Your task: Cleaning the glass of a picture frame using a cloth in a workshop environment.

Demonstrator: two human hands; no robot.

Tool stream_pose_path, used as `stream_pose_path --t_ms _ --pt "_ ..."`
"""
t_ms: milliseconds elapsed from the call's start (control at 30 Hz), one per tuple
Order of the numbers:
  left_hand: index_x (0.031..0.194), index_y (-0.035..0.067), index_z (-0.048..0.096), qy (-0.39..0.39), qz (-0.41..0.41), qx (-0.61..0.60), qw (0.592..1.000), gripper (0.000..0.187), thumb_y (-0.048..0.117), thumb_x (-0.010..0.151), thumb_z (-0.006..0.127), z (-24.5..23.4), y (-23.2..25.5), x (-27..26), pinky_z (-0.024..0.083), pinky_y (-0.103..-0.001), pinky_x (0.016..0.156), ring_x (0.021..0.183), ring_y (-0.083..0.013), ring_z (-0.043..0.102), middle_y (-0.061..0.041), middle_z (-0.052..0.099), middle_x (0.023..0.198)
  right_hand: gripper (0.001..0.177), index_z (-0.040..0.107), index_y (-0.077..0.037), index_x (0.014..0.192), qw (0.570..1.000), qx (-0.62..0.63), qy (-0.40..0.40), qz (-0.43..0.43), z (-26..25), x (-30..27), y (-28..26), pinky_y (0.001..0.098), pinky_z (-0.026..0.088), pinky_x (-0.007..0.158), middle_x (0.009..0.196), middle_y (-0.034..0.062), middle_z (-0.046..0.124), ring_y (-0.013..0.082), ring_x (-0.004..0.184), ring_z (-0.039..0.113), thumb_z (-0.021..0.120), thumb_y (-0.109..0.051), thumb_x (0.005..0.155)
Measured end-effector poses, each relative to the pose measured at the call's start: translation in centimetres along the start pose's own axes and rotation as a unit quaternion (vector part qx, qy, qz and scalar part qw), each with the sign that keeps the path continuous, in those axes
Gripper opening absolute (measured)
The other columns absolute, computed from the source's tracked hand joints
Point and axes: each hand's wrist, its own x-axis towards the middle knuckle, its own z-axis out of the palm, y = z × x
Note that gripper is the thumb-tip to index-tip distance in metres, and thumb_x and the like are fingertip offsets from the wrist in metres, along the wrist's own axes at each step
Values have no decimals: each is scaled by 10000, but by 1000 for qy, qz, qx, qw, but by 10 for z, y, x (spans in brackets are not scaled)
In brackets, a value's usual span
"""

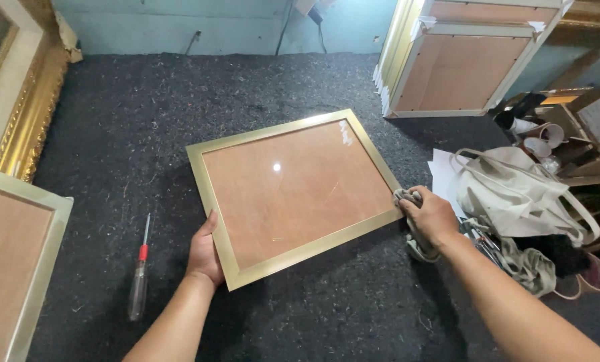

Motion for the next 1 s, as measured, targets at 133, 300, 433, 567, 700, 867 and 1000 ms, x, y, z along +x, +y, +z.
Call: stream_pose_path --t_ms 133,300,433,567,700,867,1000 --pt "1046 166 620 26 15 2 1000 403 446 765 548 3 2 0 428 -422 900 964 -285 588 -83 615 1077 283 606 -236 1033 992 3 27 -122 17 -39 -44 399 490 773 970 106 648 315 930 601 591 -346 773" --pt "1088 159 609 15 29 -38 999 502 514 741 529 21 -1 -20 410 -405 935 992 -286 572 -105 601 1119 243 589 -223 970 892 81 -62 -441 61 -86 -108 419 493 737 946 89 626 340 931 582 644 -257 736" --pt "1214 73 482 -63 0 -35 997 718 602 759 309 -5 3 8 348 -435 974 1098 -335 477 -193 516 1195 196 608 -166 940 806 112 -155 -560 67 -120 -156 378 447 680 928 73 612 285 806 582 557 -311 819" --pt "1043 77 584 -71 17 -41 996 608 595 797 384 -30 -3 40 434 -360 801 903 -281 572 -145 613 984 206 600 -156 954 770 142 -153 -602 81 -130 -191 357 441 676 858 68 570 268 776 572 510 -309 849" --pt "822 90 588 -94 19 -140 985 487 552 847 434 -57 -11 69 479 -259 615 655 -179 592 -62 599 706 206 618 -193 977 842 85 -148 -512 85 -117 -228 405 455 642 951 57 601 285 828 588 542 -288 812" --pt "1241 175 483 -115 14 -153 981 664 626 784 313 -40 -1 49 334 -373 962 1109 -270 474 -136 531 1172 243 620 -181 998 867 74 -139 -473 90 -79 -277 414 454 648 945 52 606 294 831 590 519 -305 816" --pt "1264 154 489 1 -39 -141 989 755 653 746 259 -1 21 9 324 -418 978 1133 -335 469 -173 528 1207 239 591 -132 1019 880 55 -151 -447 91 -51 -313 402 455 636 953 85 574 289 826 575 498 -268 847"
